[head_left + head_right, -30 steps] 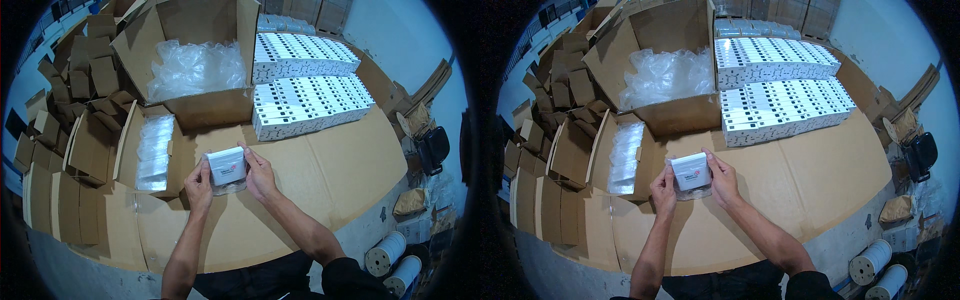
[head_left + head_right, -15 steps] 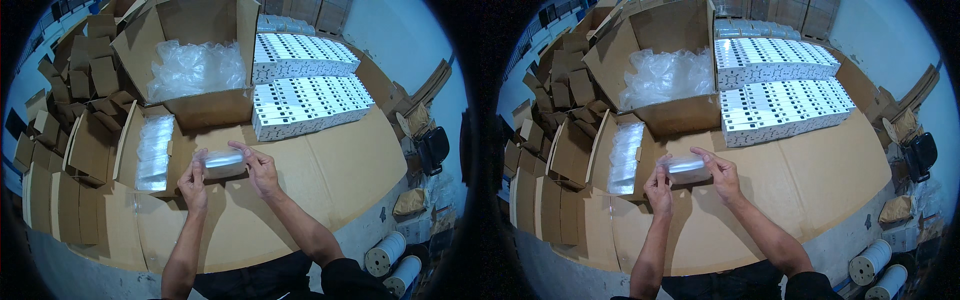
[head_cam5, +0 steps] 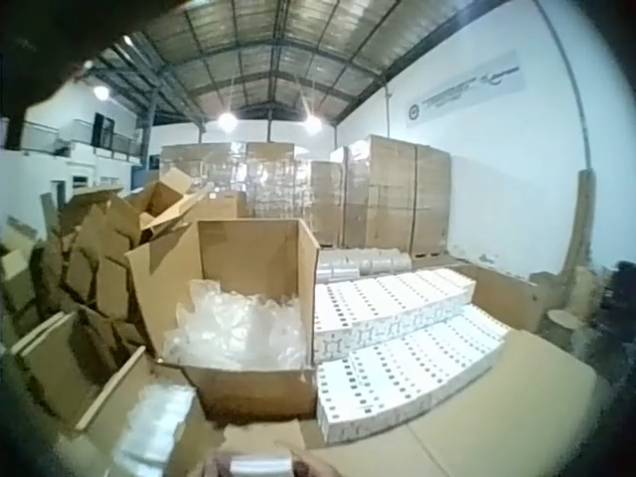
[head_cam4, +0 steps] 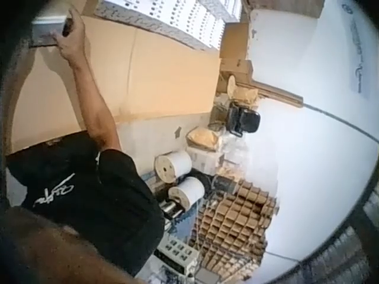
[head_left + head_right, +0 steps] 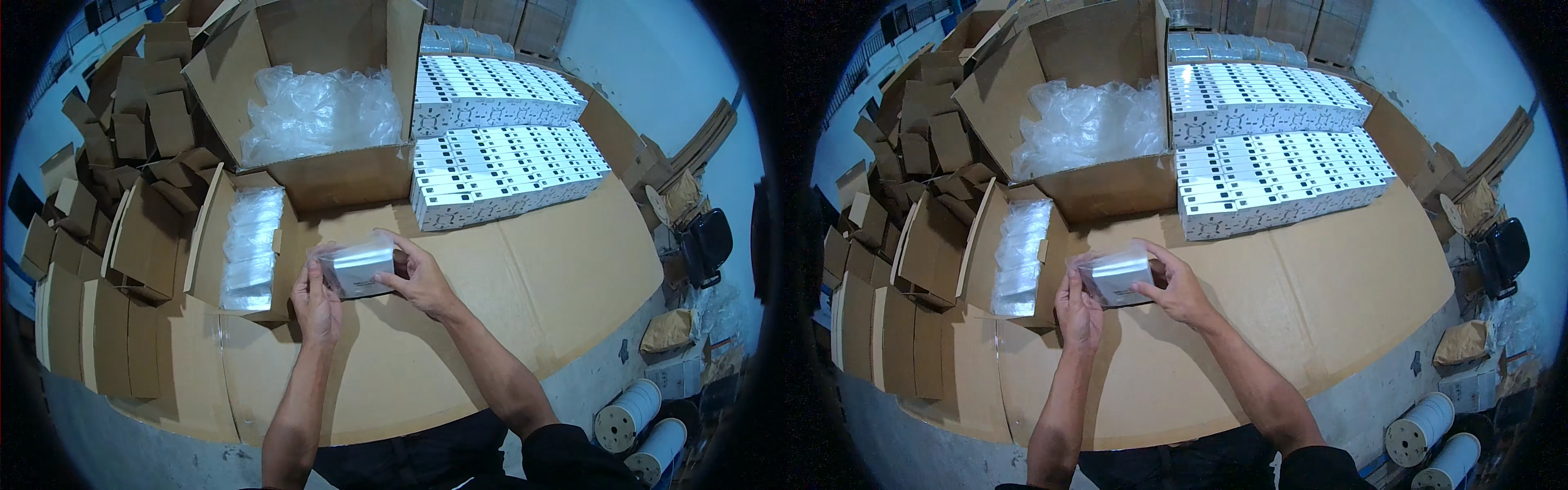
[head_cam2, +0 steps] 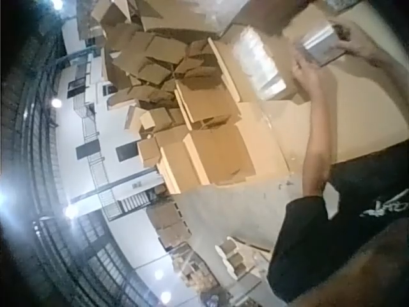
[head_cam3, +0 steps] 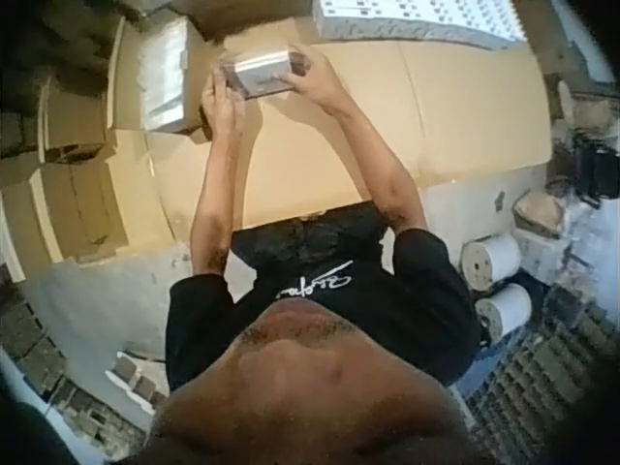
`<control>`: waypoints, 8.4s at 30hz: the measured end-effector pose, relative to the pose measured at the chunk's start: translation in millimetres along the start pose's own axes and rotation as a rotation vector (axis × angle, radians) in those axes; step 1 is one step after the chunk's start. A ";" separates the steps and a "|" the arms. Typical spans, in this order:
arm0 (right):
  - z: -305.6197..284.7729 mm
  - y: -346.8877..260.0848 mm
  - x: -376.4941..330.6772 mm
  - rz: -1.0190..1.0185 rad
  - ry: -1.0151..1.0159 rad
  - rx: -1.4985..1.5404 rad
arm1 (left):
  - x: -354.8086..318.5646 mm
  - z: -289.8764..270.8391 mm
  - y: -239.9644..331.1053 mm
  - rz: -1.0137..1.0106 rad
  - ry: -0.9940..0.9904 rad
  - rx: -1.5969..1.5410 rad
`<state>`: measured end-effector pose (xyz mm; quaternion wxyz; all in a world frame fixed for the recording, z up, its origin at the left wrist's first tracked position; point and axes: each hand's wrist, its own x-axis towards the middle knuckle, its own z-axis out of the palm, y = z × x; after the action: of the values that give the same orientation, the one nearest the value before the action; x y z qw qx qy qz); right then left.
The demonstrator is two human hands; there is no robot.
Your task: Packaging small product boxes into plastic bags and placing them into cardboard shipping boxes.
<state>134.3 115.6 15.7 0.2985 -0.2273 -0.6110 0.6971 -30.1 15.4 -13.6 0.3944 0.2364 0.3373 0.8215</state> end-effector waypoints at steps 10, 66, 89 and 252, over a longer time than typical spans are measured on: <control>-12.5 -18.7 -5.9 0.047 -0.037 -0.031 | -7.1 8.4 7.5 -0.094 -0.102 0.436; -18.9 -8.1 -3.4 -0.085 0.009 -0.113 | -26.4 43.7 18.0 0.833 -0.358 1.322; -13.4 -60.6 -9.7 -0.344 -0.160 -0.923 | -11.6 11.9 20.6 0.047 -0.268 0.761; 19.3 -15.9 -158.6 -0.566 0.420 -0.874 | -101.9 -15.7 49.2 0.318 -0.053 0.616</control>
<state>237.4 -7.0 26.7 0.4673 -0.2910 -0.8076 0.2115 -5.5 -95.3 0.0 0.1803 0.4150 0.5179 0.7259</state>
